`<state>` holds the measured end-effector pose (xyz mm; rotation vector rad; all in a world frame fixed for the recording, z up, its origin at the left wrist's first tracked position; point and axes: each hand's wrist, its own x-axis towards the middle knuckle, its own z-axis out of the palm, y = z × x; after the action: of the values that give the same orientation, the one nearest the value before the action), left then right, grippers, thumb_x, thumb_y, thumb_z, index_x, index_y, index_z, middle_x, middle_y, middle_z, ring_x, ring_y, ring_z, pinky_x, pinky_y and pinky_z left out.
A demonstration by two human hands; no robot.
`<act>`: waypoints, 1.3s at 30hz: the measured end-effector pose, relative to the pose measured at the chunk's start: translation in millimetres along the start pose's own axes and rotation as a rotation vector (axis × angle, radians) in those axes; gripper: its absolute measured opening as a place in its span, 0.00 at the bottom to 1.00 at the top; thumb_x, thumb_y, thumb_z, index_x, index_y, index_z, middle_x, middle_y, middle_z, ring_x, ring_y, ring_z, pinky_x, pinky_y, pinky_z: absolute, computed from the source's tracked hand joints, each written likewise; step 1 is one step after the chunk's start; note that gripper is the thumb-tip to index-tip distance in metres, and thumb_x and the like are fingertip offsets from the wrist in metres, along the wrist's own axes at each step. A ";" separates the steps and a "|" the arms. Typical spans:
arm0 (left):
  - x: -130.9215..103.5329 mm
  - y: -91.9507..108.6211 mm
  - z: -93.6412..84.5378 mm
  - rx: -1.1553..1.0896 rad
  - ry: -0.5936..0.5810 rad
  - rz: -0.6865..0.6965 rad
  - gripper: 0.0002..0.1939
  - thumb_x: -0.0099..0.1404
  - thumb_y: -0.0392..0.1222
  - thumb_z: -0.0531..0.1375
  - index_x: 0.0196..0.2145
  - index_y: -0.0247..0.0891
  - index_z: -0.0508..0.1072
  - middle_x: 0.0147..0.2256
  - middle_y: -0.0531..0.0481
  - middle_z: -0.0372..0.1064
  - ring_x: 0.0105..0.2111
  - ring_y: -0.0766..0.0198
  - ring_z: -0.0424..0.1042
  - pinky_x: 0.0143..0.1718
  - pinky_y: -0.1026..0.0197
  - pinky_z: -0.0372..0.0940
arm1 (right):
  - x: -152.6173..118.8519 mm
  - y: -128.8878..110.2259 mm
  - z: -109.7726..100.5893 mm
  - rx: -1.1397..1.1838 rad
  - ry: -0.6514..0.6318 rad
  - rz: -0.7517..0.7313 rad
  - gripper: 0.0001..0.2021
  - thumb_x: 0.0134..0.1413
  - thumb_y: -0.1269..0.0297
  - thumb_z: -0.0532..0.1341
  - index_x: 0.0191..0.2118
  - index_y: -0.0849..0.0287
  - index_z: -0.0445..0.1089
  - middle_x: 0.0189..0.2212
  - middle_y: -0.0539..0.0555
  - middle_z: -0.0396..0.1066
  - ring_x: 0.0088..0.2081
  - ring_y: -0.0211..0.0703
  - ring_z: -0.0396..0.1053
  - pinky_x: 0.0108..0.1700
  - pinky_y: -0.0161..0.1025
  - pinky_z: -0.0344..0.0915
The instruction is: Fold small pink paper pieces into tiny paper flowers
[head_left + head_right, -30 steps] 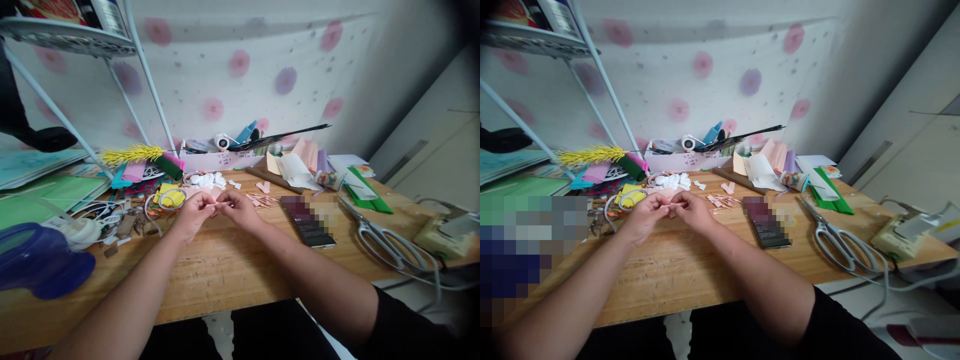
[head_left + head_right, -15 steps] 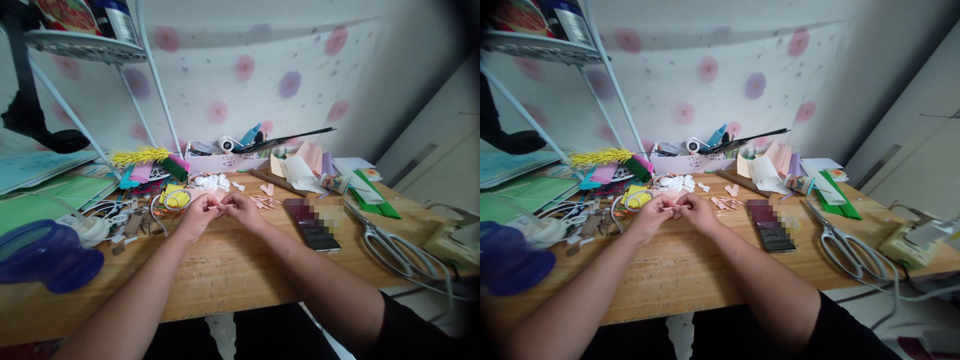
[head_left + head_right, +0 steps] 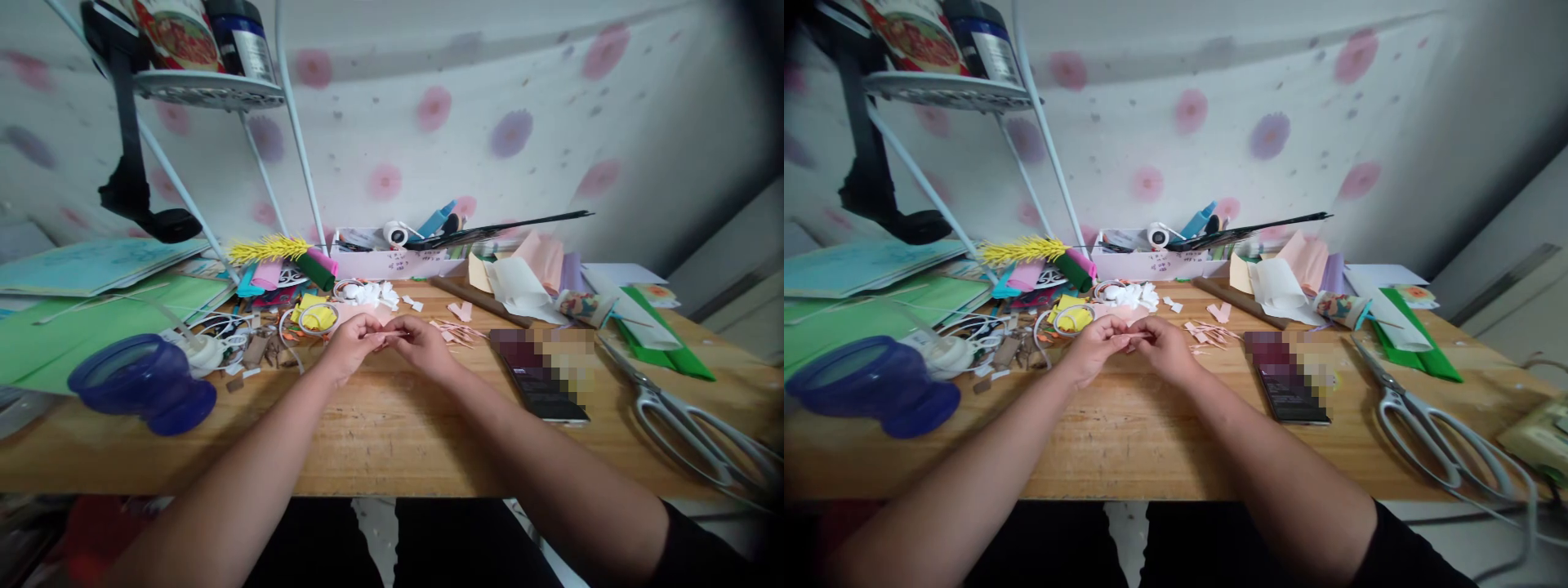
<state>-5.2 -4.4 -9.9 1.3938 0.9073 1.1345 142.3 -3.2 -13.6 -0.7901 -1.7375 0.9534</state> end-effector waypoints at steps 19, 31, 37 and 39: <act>0.5 -13.5 -0.1 0.280 0.021 0.113 0.07 0.55 0.41 0.56 0.31 0.35 0.65 0.28 0.51 0.64 0.28 0.68 0.63 0.30 0.65 0.59 | 0.7 8.2 -2.6 -0.238 0.107 0.027 0.02 0.44 0.69 0.56 0.27 0.61 0.64 0.22 0.49 0.66 0.25 0.34 0.63 0.28 0.31 0.59; -75.8 10.5 1.3 0.523 0.243 0.069 0.11 0.54 0.38 0.56 0.37 0.37 0.67 0.34 0.48 0.66 0.33 0.64 0.65 0.37 0.61 0.61 | -2.4 8.5 -15.3 -0.895 -0.029 -0.016 0.05 0.44 0.71 0.55 0.29 0.62 0.68 0.31 0.57 0.66 0.35 0.42 0.61 0.37 0.35 0.58; -161.1 25.6 -4.9 0.312 0.490 0.004 0.08 0.55 0.40 0.56 0.34 0.37 0.67 0.32 0.49 0.65 0.33 0.65 0.65 0.38 0.61 0.60 | -4.0 -24.1 0.5 -0.779 -0.087 -0.230 0.11 0.47 0.67 0.57 0.38 0.60 0.67 0.38 0.57 0.64 0.42 0.45 0.59 0.44 0.41 0.57; -181.6 33.6 -6.3 0.110 0.591 0.047 0.15 0.54 0.40 0.58 0.41 0.41 0.64 0.35 0.50 0.65 0.34 0.65 0.65 0.40 0.59 0.61 | -5.7 -39.5 9.3 -0.671 -0.171 -0.271 0.11 0.46 0.68 0.57 0.39 0.59 0.67 0.37 0.56 0.64 0.41 0.43 0.60 0.43 0.40 0.58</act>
<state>-60.0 -180.8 -4.1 1.1817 1.3718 1.5929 132.1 -29.4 16.3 -0.8693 -2.2844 0.2442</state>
